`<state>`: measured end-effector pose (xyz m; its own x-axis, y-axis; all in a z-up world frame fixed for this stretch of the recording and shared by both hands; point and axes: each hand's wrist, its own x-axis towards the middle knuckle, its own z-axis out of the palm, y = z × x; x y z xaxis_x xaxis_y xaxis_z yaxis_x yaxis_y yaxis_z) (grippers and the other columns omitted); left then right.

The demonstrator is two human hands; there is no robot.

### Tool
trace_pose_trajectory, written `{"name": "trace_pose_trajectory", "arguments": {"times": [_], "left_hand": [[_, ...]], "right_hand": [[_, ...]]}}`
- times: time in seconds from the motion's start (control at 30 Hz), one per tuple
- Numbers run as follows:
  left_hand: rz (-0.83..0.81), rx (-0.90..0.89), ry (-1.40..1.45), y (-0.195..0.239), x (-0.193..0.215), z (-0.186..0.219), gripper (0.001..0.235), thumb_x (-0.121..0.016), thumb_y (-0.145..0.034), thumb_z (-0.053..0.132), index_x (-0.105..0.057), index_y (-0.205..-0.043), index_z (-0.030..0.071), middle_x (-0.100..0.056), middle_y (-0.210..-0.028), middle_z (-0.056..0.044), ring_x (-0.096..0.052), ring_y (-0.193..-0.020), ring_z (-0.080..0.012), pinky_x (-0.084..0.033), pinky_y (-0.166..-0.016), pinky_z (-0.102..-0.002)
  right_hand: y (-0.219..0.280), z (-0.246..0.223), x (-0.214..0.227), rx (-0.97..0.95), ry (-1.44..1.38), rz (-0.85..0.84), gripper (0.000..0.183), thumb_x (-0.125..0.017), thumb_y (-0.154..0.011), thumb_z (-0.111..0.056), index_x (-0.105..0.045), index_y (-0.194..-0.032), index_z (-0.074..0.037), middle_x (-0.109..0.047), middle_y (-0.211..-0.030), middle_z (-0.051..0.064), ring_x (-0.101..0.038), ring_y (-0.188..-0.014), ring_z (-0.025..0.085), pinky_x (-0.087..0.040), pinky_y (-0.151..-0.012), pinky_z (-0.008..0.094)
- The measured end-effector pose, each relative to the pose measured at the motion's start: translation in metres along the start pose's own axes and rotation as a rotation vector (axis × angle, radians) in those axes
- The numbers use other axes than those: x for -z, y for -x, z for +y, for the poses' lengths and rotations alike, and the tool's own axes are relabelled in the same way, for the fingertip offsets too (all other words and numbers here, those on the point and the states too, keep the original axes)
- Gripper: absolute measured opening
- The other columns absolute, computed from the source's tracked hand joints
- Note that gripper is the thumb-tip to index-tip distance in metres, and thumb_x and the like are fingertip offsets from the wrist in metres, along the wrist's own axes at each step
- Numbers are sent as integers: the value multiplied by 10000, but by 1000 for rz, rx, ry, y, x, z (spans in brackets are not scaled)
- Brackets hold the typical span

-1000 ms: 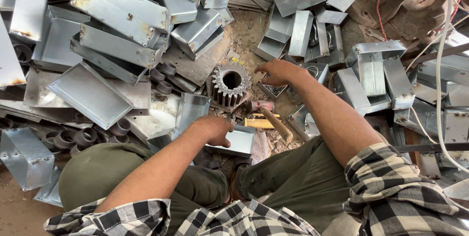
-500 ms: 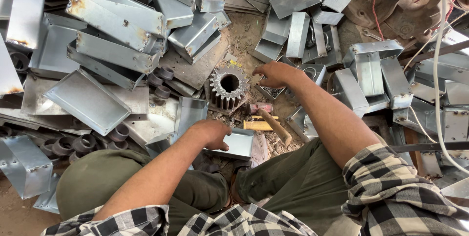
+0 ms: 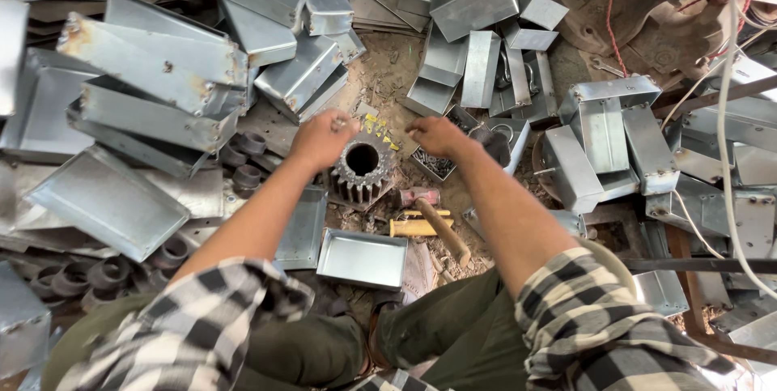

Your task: The person uses a hammer to straighten and flatten metal casings while sitting on the floor, handling each piece one at a time and striking them against a metal gear surface.

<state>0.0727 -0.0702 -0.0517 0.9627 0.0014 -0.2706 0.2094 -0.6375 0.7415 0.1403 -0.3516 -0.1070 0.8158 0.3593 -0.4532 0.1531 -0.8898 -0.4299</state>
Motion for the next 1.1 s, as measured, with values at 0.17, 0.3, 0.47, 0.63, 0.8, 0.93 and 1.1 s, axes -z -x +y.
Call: {"name": "trace_pose_trajectory", "arguments": {"times": [0.17,0.3,0.47,0.63,0.8,0.93,1.1], "left_hand": [[-60,24,-80,-100,-46,-15,532,-602,-944,596,-766,-1179,148,-764,-1204,-146,-698,-1152,-329,-535,-996,-425],[-320,74,-235,-155,-94,-30,666,-496,-965,665,-731,-1256,113,-674,-1338,-184,-635,-1252,-366,-459,-1083,-480],[-700,76,-490,-186,-129,-51,749,-478,-926,748,-682,-1314,140,-483,-1490,-189,-493,-1367,-362,-375,-1141,-479],[-888,228,-354,-217,-133,-74,613,-490,-970,565,-734,-1152,33,-700,-1204,-193,-640,-1044,-339,-478,-884,-494],[-815,123,-439,-214,-143,-94,374,-595,-867,354,-740,-1133,137,-634,-1114,-39,-629,-939,-206,-472,-843,-430],[-817,263,-340,-202,-132,-90,439,-612,-862,307,-735,-1224,92,-708,-1322,-138,-672,-1127,-289,-501,-976,-441],[-815,232,-395,-193,-124,-76,463,-593,-882,378,-745,-1223,103,-737,-1313,-122,-709,-1137,-277,-515,-999,-426]], "right_hand": [[-51,38,-44,68,-27,129,350,-569,-945,-225,-720,-1251,-148,-721,-1229,143,-681,-1147,353,-504,-1060,423],[-91,39,-60,81,-136,276,312,-573,-934,-203,-767,-1171,-150,-764,-1108,149,-737,-1033,347,-568,-983,418],[-115,31,-81,-3,-109,138,326,-600,-928,-237,-732,-1221,-190,-736,-1115,161,-719,-1010,360,-568,-939,435],[-123,41,-103,41,-55,112,303,-643,-931,-255,-738,-1202,-158,-739,-1122,176,-707,-1036,371,-564,-939,444],[-128,51,-122,78,-289,9,271,-571,-1015,-282,-767,-1148,-151,-781,-1118,108,-755,-1007,302,-569,-961,397],[-136,59,-156,97,-254,-25,365,-502,-973,-178,-638,-1311,-180,-703,-1197,106,-754,-994,292,-642,-822,391],[-140,75,-174,291,174,175,493,-561,-913,-107,-565,-1405,-148,-685,-1115,253,-692,-972,424,-573,-856,458]]}}
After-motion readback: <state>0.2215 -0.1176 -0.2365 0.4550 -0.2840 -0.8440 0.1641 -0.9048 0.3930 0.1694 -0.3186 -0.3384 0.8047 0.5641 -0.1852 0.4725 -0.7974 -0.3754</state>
